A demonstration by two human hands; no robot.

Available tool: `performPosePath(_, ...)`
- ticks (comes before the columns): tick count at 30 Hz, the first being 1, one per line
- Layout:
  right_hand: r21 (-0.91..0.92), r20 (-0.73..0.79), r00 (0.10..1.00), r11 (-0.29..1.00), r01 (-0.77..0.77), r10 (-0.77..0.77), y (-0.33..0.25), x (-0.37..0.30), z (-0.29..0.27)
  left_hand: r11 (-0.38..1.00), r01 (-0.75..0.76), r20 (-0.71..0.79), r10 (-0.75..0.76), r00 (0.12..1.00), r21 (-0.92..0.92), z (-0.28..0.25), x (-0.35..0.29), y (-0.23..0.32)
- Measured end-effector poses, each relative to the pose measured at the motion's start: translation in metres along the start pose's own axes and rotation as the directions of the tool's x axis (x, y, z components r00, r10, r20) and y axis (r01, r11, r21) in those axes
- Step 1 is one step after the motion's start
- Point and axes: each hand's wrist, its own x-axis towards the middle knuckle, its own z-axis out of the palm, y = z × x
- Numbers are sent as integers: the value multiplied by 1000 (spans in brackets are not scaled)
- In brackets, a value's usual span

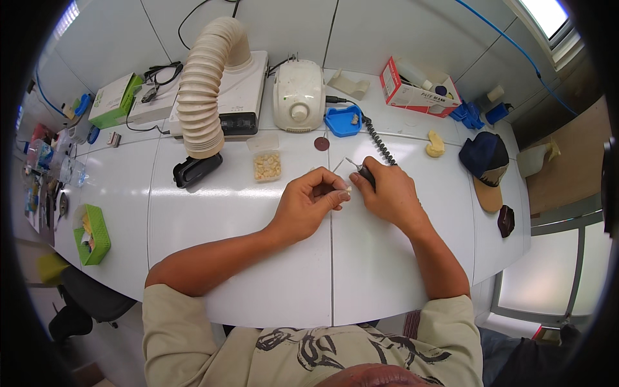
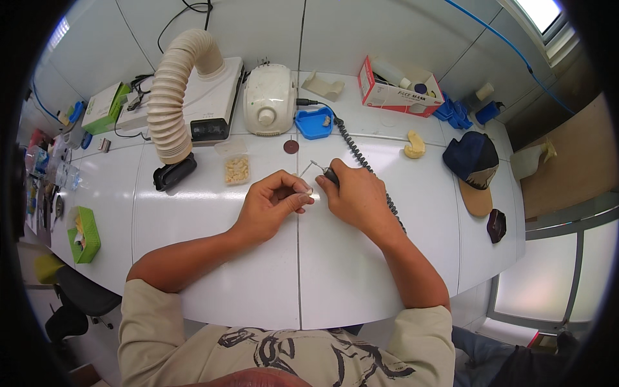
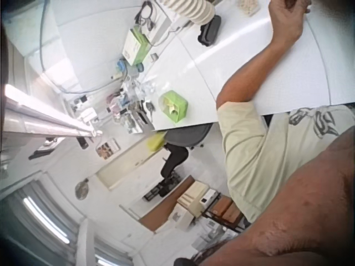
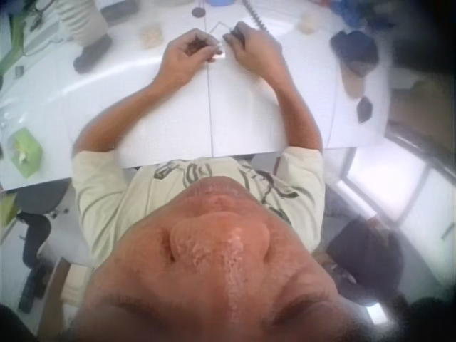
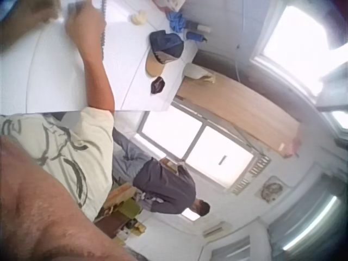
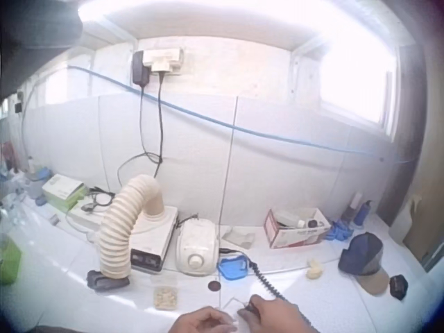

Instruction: The person uses a rotary tool to polish a dental crown, holding the crown between their fingers and moving the tool head across its surfaces.

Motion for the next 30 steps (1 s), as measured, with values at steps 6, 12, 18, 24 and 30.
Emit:
performPosePath(6,86,-358,907,959,270,-223,1,-21,13,997,40,28,-38,999,-64,-13,-15,12)
performPosePath(12,4,-492,764,877,481,-417,4,-20,25,994,26,60,-19,998,-111,-18,-9,9)
performPosePath(18,44,-516,747,858,512,-419,2,-20,20,996,-34,137,45,990,-82,-23,-5,8)
performPosePath(24,10,-506,746,862,506,-432,3,-23,21,995,46,149,-32,988,-94,-17,-12,15)
performPosePath(30,-48,-504,734,864,501,-454,-1,-19,23,996,17,114,-6,993,-91,-16,-6,12)
